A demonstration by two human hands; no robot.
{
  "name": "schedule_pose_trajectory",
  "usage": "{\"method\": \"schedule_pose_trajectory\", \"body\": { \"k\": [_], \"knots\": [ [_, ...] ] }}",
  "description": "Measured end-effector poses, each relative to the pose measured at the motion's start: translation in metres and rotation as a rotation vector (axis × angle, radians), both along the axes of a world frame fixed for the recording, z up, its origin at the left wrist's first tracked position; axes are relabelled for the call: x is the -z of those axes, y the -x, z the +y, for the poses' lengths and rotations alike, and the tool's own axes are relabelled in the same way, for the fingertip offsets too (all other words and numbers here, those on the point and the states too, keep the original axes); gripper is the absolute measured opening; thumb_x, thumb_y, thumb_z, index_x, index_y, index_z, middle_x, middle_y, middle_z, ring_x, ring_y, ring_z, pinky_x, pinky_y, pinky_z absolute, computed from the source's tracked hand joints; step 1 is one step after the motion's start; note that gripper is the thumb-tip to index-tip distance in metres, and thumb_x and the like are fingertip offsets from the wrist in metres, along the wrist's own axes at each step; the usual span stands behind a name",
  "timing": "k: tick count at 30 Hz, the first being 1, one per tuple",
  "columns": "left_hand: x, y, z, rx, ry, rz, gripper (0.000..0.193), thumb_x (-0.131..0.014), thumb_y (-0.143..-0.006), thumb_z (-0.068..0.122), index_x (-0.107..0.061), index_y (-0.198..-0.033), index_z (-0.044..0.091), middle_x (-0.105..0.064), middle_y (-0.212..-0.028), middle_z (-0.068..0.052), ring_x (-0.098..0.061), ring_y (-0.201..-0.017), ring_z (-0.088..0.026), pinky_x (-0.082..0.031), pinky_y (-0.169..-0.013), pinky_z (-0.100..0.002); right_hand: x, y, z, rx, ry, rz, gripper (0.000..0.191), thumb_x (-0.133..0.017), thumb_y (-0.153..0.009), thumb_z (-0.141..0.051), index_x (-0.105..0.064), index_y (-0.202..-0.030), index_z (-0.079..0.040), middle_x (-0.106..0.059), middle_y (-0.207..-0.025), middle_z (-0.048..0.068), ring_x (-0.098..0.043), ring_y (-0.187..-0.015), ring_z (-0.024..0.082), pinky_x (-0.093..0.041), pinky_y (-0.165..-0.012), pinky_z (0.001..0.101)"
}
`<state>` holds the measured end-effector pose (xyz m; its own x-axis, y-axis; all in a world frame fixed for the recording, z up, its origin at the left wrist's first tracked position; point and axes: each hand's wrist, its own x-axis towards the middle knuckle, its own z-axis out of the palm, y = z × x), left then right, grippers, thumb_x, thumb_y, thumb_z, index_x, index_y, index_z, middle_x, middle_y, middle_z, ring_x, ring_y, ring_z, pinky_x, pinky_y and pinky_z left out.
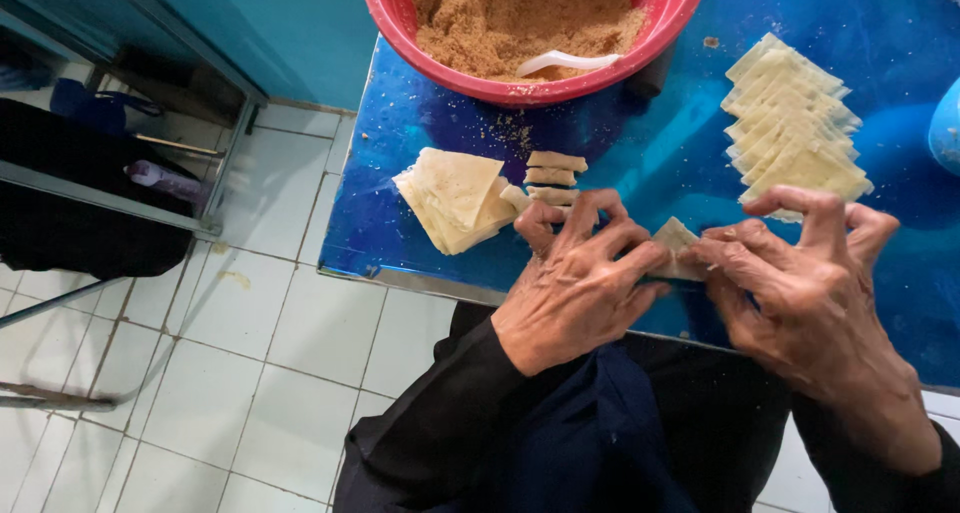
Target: The person sits at a blue table and makes filled wafer rolls. They take a thin triangular pastry sheet, spoon brown filling from a red bowl onto it using a plastic spoon, roll the sheet by hand into a cylinder, and set the finished roll on the table with the others.
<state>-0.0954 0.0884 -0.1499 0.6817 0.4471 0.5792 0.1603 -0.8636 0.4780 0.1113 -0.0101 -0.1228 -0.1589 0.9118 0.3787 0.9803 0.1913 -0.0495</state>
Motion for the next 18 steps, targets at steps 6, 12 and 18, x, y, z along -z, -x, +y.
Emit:
{"method": "schedule_pose_trajectory", "body": {
  "k": [6,12,18],
  "knots": [
    [0.000,0.005,0.000,-0.025,-0.086,0.066,0.021,-0.073,-0.087,0.012,-0.065,-0.106,0.015,-0.063,-0.105,-0.002,-0.051,-0.120,-0.028,-0.033,-0.096,-0.052,-0.010,0.009,-0.003,-0.013,-0.022,-0.110,0.031,-0.084,-0.079,-0.033,-0.081,-0.107,-0.018,-0.075,-0.105,-0.006,-0.051,-0.125,0.025,-0.025,-0.097,0.0556],
    [0.002,0.001,-0.001,-0.025,-0.026,0.060,0.027,-0.072,-0.095,0.014,-0.065,-0.121,0.013,-0.062,-0.111,-0.001,-0.049,-0.123,-0.028,-0.037,-0.099,-0.049,-0.002,-0.001,0.003,-0.045,-0.018,-0.200,0.028,-0.080,-0.084,-0.031,-0.082,-0.111,-0.023,-0.076,-0.106,-0.006,-0.050,-0.126,0.024,-0.026,-0.098,0.0564],
    [0.001,0.001,0.000,-0.048,-0.083,0.058,0.021,-0.074,-0.093,0.019,-0.065,-0.112,0.015,-0.061,-0.108,0.001,-0.051,-0.122,-0.027,-0.035,-0.100,-0.051,0.004,-0.019,0.018,-0.108,0.100,-0.048,0.023,-0.080,-0.079,-0.034,-0.080,-0.099,-0.022,-0.075,-0.099,-0.009,-0.052,-0.128,0.021,-0.026,-0.102,0.0566]
  ]
}}
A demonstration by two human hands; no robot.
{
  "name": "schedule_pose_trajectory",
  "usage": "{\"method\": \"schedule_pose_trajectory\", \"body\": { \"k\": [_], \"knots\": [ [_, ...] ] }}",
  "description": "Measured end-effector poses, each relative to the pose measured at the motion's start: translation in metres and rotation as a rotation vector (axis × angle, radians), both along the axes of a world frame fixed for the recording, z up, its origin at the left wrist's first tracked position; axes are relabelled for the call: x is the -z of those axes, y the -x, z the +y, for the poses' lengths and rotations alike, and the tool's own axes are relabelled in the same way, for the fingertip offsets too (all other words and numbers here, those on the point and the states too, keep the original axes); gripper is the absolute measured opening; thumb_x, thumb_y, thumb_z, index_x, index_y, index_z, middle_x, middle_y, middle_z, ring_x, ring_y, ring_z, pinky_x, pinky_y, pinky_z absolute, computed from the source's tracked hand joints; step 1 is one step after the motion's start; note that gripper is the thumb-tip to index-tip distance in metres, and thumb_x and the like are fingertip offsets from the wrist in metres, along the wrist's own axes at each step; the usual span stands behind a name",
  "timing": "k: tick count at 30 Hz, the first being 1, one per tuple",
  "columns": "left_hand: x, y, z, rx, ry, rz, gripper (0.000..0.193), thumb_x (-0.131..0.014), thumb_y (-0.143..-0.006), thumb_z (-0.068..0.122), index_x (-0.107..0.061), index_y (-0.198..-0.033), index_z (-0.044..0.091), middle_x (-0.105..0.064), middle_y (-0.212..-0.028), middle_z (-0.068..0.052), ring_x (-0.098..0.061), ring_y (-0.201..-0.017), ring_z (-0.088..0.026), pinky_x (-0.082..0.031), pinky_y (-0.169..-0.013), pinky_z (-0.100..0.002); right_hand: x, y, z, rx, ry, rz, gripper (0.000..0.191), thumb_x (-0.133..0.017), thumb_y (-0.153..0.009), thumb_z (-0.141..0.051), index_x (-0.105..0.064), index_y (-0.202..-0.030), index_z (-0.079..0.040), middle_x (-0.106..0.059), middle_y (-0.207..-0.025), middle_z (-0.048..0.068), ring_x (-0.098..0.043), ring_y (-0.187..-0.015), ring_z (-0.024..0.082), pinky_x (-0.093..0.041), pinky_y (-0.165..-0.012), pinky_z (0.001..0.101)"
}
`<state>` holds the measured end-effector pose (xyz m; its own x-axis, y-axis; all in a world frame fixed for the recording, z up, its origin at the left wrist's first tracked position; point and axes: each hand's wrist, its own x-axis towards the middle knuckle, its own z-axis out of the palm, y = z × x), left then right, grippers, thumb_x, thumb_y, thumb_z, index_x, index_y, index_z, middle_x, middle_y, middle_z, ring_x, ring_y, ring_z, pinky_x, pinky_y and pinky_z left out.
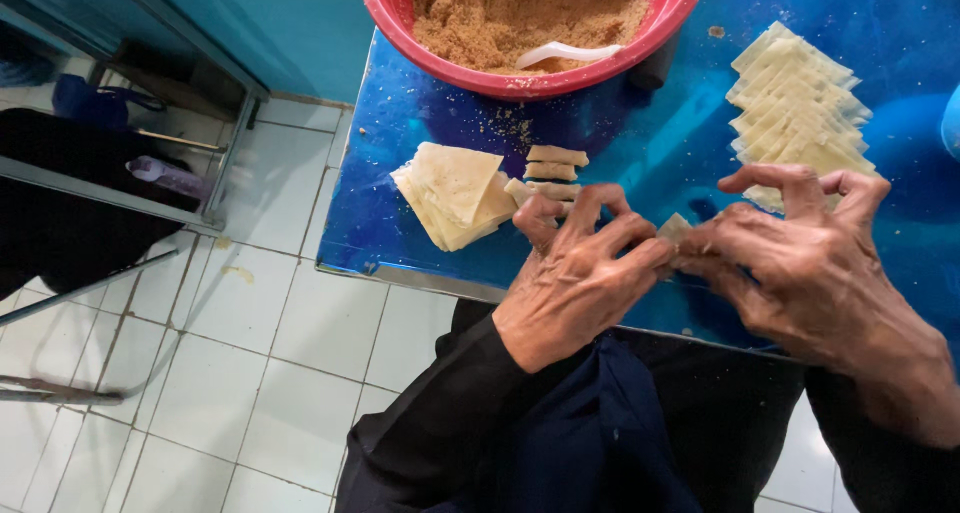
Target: The person sits at a blue table and makes filled wafer rolls. They take a thin triangular pastry sheet, spoon brown filling from a red bowl onto it using a plastic spoon, roll the sheet by hand into a cylinder, and set the finished roll on the table with the others.
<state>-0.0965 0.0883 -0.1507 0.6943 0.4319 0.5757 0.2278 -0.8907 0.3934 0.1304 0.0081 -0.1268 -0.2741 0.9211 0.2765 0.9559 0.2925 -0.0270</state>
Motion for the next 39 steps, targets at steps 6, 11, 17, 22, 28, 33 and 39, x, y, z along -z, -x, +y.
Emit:
{"method": "schedule_pose_trajectory", "body": {
  "k": [6,11,17,22,28,33,39],
  "knots": [
    [-0.001,0.000,-0.002,-0.077,-0.082,0.058,0.012,-0.071,-0.095,0.020,-0.065,-0.105,0.016,-0.059,-0.108,0.001,-0.051,-0.120,-0.025,-0.034,-0.098,-0.053,0.003,0.010,-0.004,0.053,-0.096,0.001,0.020,-0.080,-0.086,-0.030,-0.079,-0.105,-0.022,-0.073,-0.108,-0.007,-0.050,-0.129,0.024,-0.025,-0.105,0.0552],
    [0.000,-0.002,-0.002,-0.125,-0.122,0.066,0.015,-0.070,-0.093,0.019,-0.067,-0.108,0.018,-0.060,-0.108,0.003,-0.052,-0.121,-0.023,-0.030,-0.098,-0.053,-0.001,0.021,-0.015,0.120,-0.140,-0.081,0.029,-0.082,-0.081,-0.030,-0.081,-0.107,-0.016,-0.074,-0.108,-0.005,-0.050,-0.128,0.024,-0.025,-0.101,0.0549],
    [-0.001,-0.003,-0.005,-0.134,-0.087,0.019,0.013,-0.072,-0.096,0.024,-0.067,-0.107,0.021,-0.060,-0.104,0.007,-0.052,-0.121,-0.020,-0.026,-0.096,-0.054,0.004,0.025,-0.018,0.122,-0.195,-0.066,0.023,-0.083,-0.089,-0.024,-0.080,-0.112,-0.021,-0.073,-0.111,-0.008,-0.045,-0.131,0.026,-0.025,-0.100,0.0530],
    [-0.002,-0.002,-0.003,-0.169,-0.142,0.064,0.013,-0.071,-0.093,0.023,-0.068,-0.105,0.023,-0.062,-0.105,0.009,-0.053,-0.123,-0.019,-0.024,-0.095,-0.051,0.005,0.025,-0.021,0.130,-0.211,-0.070,0.025,-0.082,-0.091,-0.024,-0.081,-0.115,-0.020,-0.073,-0.112,-0.008,-0.046,-0.132,0.025,-0.024,-0.100,0.0537],
    [0.001,-0.003,-0.006,-0.218,-0.187,0.044,0.020,-0.070,-0.099,0.019,-0.070,-0.119,0.023,-0.060,-0.107,0.010,-0.051,-0.128,-0.015,-0.024,-0.100,-0.051,0.007,0.029,-0.021,0.153,-0.293,-0.177,0.020,-0.079,-0.096,-0.022,-0.081,-0.116,-0.024,-0.072,-0.111,-0.008,-0.041,-0.133,0.023,-0.023,-0.101,0.0491],
    [0.001,-0.003,-0.008,-0.233,-0.186,0.079,0.019,-0.069,-0.096,0.019,-0.070,-0.114,0.023,-0.062,-0.112,0.010,-0.051,-0.129,-0.018,-0.023,-0.099,-0.052,0.009,0.026,-0.024,0.147,-0.302,-0.192,0.018,-0.077,-0.098,-0.023,-0.081,-0.115,-0.023,-0.073,-0.112,-0.009,-0.039,-0.135,0.026,-0.023,-0.100,0.0492],
    [-0.003,-0.004,-0.008,-0.244,-0.167,0.076,0.018,-0.071,-0.100,0.021,-0.067,-0.117,0.024,-0.062,-0.117,0.010,-0.049,-0.135,-0.019,-0.024,-0.101,-0.053,0.003,0.024,-0.024,0.193,-0.237,-0.331,0.027,-0.075,-0.097,-0.028,-0.081,-0.123,-0.025,-0.075,-0.117,-0.010,-0.037,-0.141,0.022,-0.022,-0.104,0.0484]
  ]
}}
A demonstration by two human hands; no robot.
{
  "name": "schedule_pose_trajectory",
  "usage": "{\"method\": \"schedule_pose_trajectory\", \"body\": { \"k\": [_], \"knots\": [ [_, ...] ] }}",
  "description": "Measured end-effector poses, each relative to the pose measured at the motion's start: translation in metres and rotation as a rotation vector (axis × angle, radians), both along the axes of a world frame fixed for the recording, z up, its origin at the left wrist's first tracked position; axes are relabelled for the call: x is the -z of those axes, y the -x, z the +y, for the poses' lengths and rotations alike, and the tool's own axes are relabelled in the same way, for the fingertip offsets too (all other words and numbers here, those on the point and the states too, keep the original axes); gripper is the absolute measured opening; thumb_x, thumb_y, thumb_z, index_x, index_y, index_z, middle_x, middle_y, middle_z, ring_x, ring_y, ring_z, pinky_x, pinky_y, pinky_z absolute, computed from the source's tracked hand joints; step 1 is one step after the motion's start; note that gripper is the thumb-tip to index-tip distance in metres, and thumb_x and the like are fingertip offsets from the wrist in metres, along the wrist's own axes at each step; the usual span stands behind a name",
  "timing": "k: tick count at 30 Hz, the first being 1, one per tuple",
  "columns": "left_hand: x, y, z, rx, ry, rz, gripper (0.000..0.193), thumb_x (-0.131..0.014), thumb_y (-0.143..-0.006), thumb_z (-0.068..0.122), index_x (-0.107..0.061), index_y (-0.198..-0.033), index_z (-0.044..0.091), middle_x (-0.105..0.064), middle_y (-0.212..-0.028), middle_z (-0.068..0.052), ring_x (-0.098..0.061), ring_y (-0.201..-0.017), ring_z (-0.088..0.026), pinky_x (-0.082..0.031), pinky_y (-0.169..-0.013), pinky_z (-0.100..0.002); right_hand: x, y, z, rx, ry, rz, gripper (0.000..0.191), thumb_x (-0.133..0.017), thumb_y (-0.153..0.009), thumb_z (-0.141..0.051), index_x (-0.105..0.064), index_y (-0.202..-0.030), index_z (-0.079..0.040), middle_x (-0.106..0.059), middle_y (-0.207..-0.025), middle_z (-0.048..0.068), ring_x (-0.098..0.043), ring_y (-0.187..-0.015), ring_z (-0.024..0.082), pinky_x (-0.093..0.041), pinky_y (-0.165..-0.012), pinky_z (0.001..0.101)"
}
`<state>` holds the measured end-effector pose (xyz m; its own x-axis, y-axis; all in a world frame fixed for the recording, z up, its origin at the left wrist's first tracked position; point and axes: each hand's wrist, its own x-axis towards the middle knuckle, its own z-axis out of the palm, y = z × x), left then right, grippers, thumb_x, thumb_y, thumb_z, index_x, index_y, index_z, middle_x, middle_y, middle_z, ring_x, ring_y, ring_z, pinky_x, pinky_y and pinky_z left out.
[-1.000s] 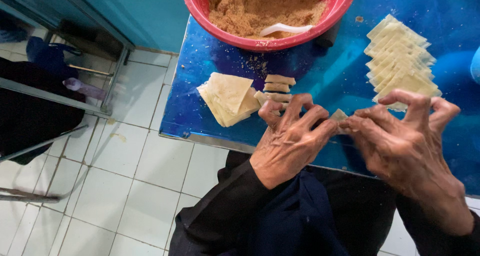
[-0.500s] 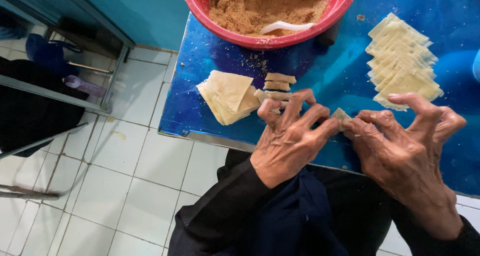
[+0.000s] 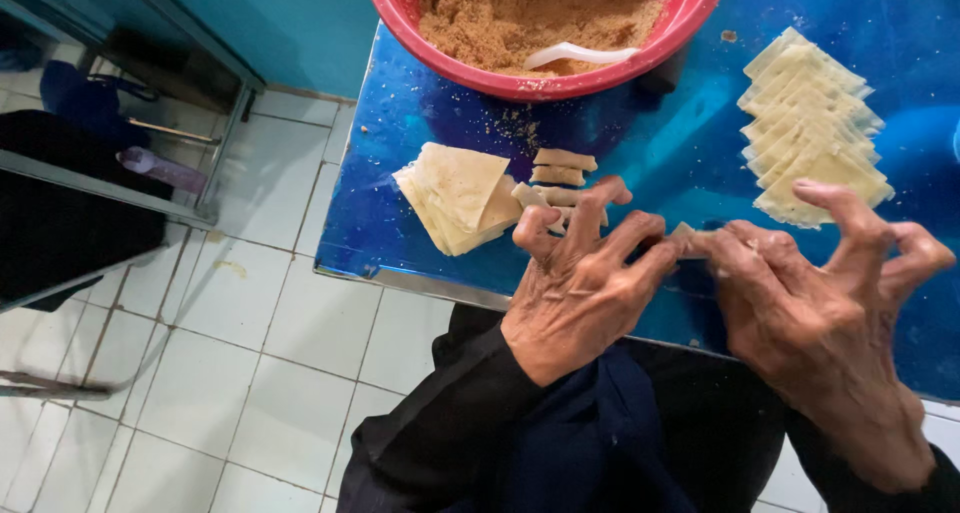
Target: The person sits at a blue table and makes filled wafer rolls. They take a thin triangular pastry sheet, spoon brown filling from a red bowl onto it using a plastic spoon, roll the sheet by hand into a cylinder, and set the finished roll on the table with the others.
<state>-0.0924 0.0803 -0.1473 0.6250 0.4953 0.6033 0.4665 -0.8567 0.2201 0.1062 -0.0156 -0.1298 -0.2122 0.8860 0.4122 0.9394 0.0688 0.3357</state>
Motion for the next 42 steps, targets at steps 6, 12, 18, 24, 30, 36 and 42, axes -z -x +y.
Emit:
{"method": "schedule_pose_trajectory", "body": {
  "k": [6,12,18,24,30,36,42],
  "knots": [
    [-0.005,0.005,-0.003,-0.033,0.095,-0.022,0.062,-0.068,-0.092,0.006,-0.054,-0.151,0.019,-0.057,-0.141,0.002,-0.047,-0.136,-0.030,-0.029,-0.095,-0.049,-0.012,0.014,0.001,0.071,0.052,-0.187,0.038,-0.077,-0.087,-0.041,-0.081,-0.123,-0.027,-0.075,-0.118,-0.007,-0.030,-0.145,0.032,-0.023,-0.105,0.0534],
    [-0.001,0.012,-0.001,-0.082,0.101,-0.183,0.064,-0.066,-0.098,-0.003,-0.045,-0.154,0.022,-0.053,-0.141,0.002,-0.046,-0.133,-0.028,-0.035,-0.103,-0.043,-0.017,0.020,0.027,0.067,0.107,-0.188,0.051,-0.073,-0.087,-0.057,-0.079,-0.126,-0.024,-0.065,-0.134,0.000,-0.026,-0.141,0.036,-0.025,-0.100,0.0592],
    [0.001,0.017,0.002,-0.034,0.147,-0.298,0.062,-0.066,-0.099,-0.006,-0.045,-0.151,0.019,-0.051,-0.139,-0.002,-0.046,-0.132,-0.030,-0.038,-0.113,-0.038,-0.011,0.012,0.057,0.050,0.065,-0.279,0.053,-0.069,-0.090,-0.059,-0.076,-0.130,-0.025,-0.057,-0.140,-0.002,-0.026,-0.142,0.032,-0.025,-0.099,0.0542],
    [0.000,0.021,0.001,-0.015,0.176,-0.393,0.064,-0.066,-0.095,-0.007,-0.045,-0.151,0.016,-0.049,-0.141,-0.006,-0.046,-0.132,-0.031,-0.038,-0.112,-0.039,-0.002,0.000,0.052,0.007,0.073,0.071,0.041,-0.082,-0.091,-0.038,-0.075,-0.128,-0.023,-0.067,-0.131,-0.004,-0.037,-0.140,0.026,-0.024,-0.103,0.0499],
    [0.000,0.026,0.001,0.035,0.210,-0.572,0.051,-0.064,-0.103,-0.003,-0.044,-0.148,0.010,-0.050,-0.141,-0.010,-0.047,-0.133,-0.031,-0.038,-0.114,-0.040,-0.004,0.005,0.046,-0.026,-0.027,0.082,0.014,-0.082,-0.099,-0.030,-0.078,-0.109,-0.021,-0.074,-0.116,-0.006,-0.045,-0.131,0.022,-0.025,-0.102,0.0448],
    [0.005,0.034,-0.003,-0.059,0.176,-0.789,0.041,-0.048,-0.115,0.029,-0.043,-0.147,0.005,-0.057,-0.139,-0.013,-0.053,-0.131,-0.031,-0.035,-0.116,-0.043,-0.019,0.027,0.049,-0.111,0.025,0.368,0.021,-0.080,-0.096,-0.029,-0.076,-0.113,-0.019,-0.073,-0.114,-0.004,-0.048,-0.130,0.025,-0.026,-0.105,0.0510],
    [0.018,0.034,-0.001,-0.113,0.126,-0.685,0.056,-0.032,-0.115,0.052,-0.039,-0.150,0.009,-0.058,-0.144,-0.011,-0.054,-0.135,-0.031,-0.031,-0.114,-0.045,-0.016,0.062,0.083,-0.212,-0.027,0.345,0.023,-0.081,-0.091,-0.026,-0.078,-0.112,-0.020,-0.072,-0.114,-0.001,-0.049,-0.127,0.028,-0.025,-0.102,0.0521]
  ]
}}
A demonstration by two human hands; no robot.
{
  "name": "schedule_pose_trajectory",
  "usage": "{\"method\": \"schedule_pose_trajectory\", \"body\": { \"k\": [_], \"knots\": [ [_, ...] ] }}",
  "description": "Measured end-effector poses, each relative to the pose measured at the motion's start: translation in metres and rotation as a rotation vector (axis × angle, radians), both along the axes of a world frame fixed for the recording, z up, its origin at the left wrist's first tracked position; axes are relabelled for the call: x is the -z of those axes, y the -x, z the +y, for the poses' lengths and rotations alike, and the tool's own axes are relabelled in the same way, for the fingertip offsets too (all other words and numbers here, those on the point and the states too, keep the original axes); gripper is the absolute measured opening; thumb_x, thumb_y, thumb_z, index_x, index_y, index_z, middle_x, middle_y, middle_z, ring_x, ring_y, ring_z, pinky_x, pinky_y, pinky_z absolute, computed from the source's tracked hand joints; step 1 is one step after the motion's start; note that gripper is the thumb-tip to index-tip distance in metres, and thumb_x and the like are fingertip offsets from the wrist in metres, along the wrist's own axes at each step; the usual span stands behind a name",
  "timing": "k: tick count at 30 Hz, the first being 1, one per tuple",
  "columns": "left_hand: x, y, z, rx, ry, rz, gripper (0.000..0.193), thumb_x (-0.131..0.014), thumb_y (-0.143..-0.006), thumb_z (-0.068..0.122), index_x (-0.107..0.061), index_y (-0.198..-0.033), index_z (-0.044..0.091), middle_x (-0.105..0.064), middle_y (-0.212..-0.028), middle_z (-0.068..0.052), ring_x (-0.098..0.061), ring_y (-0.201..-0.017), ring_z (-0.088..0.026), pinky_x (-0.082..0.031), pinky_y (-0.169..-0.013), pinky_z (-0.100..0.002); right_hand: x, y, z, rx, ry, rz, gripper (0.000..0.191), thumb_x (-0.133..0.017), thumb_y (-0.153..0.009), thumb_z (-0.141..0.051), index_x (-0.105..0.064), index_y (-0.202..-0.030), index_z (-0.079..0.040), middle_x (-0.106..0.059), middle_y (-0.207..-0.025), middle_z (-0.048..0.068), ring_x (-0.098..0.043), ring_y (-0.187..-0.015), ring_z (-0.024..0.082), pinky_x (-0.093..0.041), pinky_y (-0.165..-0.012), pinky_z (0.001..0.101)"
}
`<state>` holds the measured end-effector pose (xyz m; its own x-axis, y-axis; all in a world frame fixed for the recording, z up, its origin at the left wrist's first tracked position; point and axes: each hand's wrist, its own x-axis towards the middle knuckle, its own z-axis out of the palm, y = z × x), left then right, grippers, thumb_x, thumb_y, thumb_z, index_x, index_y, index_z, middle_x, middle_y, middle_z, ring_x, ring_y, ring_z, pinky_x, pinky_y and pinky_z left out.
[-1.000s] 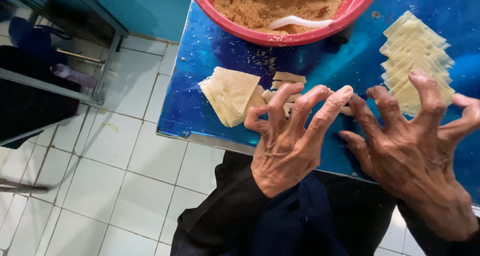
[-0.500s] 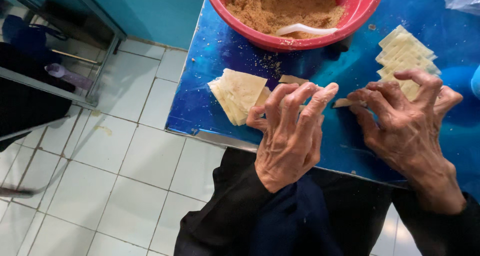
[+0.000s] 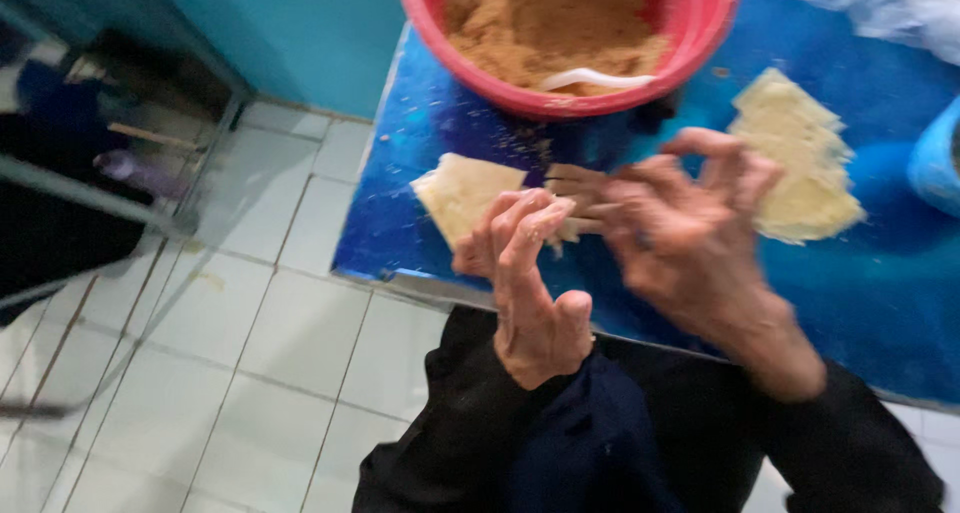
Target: The person sits at a blue table and makes filled wafer rolls. They take a thin triangular pastry sheet, spoon brown filling from a red bowl onto it using a plastic spoon, roll the sheet by hand into a cylinder, and set the finished roll on the table with the others.
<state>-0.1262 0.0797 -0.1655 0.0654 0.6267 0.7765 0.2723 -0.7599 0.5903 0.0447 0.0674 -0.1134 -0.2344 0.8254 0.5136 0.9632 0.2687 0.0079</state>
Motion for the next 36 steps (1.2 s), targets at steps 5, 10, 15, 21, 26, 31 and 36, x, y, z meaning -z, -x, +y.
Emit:
{"method": "schedule_pose_trajectory", "body": {
  "k": [5,10,15,21,26,31,36],
  "knots": [
    [0.001,-0.008,0.003,0.040,0.003,0.135,0.066,-0.029,-0.109,0.063,-0.043,-0.147,0.011,-0.063,-0.137,-0.007,-0.055,-0.138,-0.031,-0.027,-0.110,-0.050,-0.008,-0.028,-0.026,-0.016,-0.029,0.043,0.029,-0.082,-0.086,-0.027,-0.078,-0.113,-0.017,-0.072,-0.106,0.002,-0.050,-0.120,0.028,-0.025,-0.099,0.0517],
    [-0.002,-0.010,0.002,0.143,0.010,0.141,0.065,-0.035,-0.110,0.066,-0.043,-0.147,0.014,-0.062,-0.130,-0.001,-0.052,-0.135,-0.025,-0.024,-0.116,-0.047,-0.025,-0.096,-0.078,0.369,0.061,-0.362,0.014,-0.083,-0.096,-0.034,-0.081,-0.107,-0.027,-0.074,-0.112,-0.011,-0.047,-0.128,0.019,-0.022,-0.109,0.0430],
    [-0.024,-0.019,-0.002,0.112,-0.069,0.324,0.054,-0.060,-0.104,0.051,-0.050,-0.141,0.013,-0.064,-0.128,-0.004,-0.054,-0.131,-0.025,-0.019,-0.111,-0.050,-0.008,-0.120,-0.079,0.417,0.022,-0.556,0.018,-0.083,-0.084,-0.037,-0.083,-0.101,-0.031,-0.076,-0.109,-0.015,-0.046,-0.129,0.018,-0.023,-0.107,0.0423],
    [-0.048,-0.062,-0.003,0.251,-0.115,0.474,0.039,-0.067,-0.103,0.018,-0.054,-0.140,0.017,-0.065,-0.125,0.005,-0.050,-0.131,-0.019,-0.018,-0.107,-0.052,0.001,-0.143,-0.070,0.402,0.055,-0.427,0.015,-0.079,-0.088,-0.034,-0.080,-0.097,-0.022,-0.077,-0.110,-0.007,-0.052,-0.125,0.017,-0.024,-0.104,0.0438],
    [-0.034,-0.111,0.014,0.222,-0.190,0.732,0.045,-0.069,-0.089,0.012,-0.059,-0.132,0.019,-0.063,-0.125,0.006,-0.049,-0.131,-0.018,-0.023,-0.102,-0.054,0.018,-0.171,-0.068,0.379,-0.009,-0.335,0.010,-0.074,-0.106,-0.030,-0.073,-0.104,-0.020,-0.073,-0.107,-0.009,-0.056,-0.111,0.013,-0.028,-0.101,0.0385],
    [-0.015,-0.134,0.023,0.258,-0.218,0.788,0.045,-0.072,-0.089,0.031,-0.059,-0.130,0.017,-0.058,-0.130,0.001,-0.045,-0.134,-0.024,-0.027,-0.101,-0.059,0.030,-0.188,-0.060,0.355,-0.038,-0.212,0.010,-0.073,-0.113,-0.029,-0.074,-0.108,-0.021,-0.071,-0.102,-0.009,-0.057,-0.105,0.011,-0.030,-0.099,0.0367],
    [-0.004,-0.137,0.024,0.233,-0.225,0.836,0.053,-0.071,-0.091,0.041,-0.060,-0.137,0.017,-0.054,-0.134,-0.002,-0.041,-0.135,-0.026,-0.028,-0.103,-0.058,0.032,-0.191,-0.058,0.316,-0.078,-0.227,0.011,-0.074,-0.107,-0.027,-0.080,-0.115,-0.023,-0.073,-0.097,-0.008,-0.057,-0.111,0.014,-0.027,-0.100,0.0382]
  ]
}}
